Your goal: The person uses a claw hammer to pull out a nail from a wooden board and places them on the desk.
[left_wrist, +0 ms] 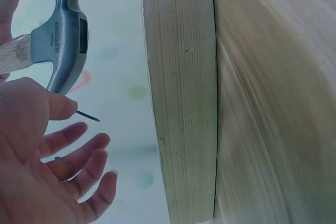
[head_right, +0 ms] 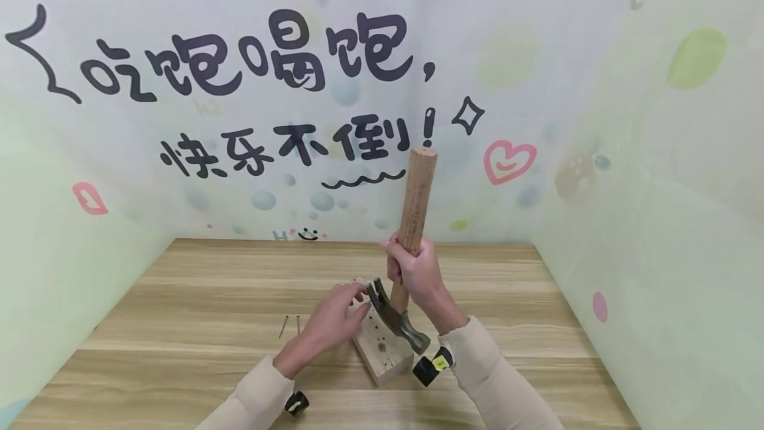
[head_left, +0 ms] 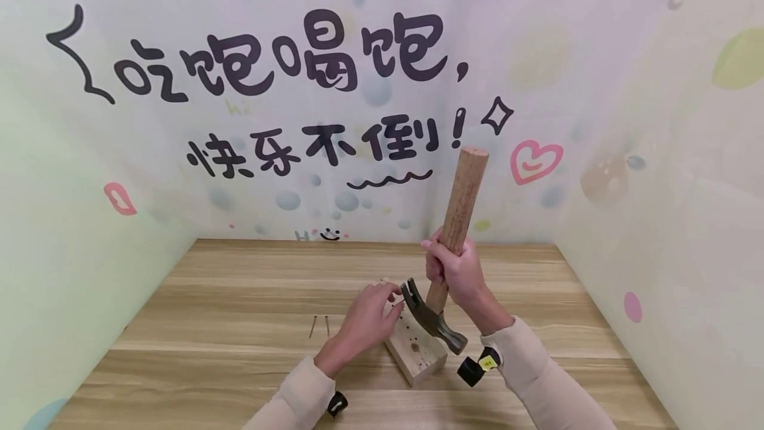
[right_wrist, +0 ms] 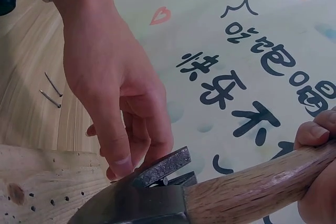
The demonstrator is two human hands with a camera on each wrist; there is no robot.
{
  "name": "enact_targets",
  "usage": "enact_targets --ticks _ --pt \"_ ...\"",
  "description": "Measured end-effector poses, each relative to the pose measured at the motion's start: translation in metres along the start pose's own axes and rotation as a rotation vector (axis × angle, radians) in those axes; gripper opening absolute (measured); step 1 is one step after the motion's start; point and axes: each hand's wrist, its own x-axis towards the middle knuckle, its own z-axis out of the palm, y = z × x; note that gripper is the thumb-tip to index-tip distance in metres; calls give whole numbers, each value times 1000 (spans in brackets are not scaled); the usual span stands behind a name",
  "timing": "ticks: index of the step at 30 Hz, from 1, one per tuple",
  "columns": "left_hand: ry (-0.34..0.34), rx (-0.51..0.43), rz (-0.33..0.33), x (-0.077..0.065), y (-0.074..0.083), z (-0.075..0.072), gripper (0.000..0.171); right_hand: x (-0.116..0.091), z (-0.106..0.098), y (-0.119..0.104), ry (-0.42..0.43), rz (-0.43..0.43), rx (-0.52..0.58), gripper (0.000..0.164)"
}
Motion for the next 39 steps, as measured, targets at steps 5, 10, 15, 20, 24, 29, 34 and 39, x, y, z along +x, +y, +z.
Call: enact_targets --ticks 5,10,15,20,24,29,34,39 --pt "44 7 92 0 -1 2 7 0 1 -1 -25 6 7 21" --pt "94 17 159 -1 -3 1 3 -1 2 -2 -48 7 27 19" --pt "134 25 198 -2 -4 0 3 -1 3 -1 -57 9 36 19" --pt "144 36 215 -3 -7 2 6 -2 4 1 -57 19 28 19" --pt "138 30 208 -4 -8 3 5 -3 5 2 -59 24 40 19" --pt "133 26 198 -6 -9 2 5 -4 5 5 -74 18 45 19" --pt "159 15 195 -7 -8 -1 5 -5 6 7 -74 23 49 19" --pt "171 1 180 -7 -11 -3 7 -7 6 9 -71 25 47 19"
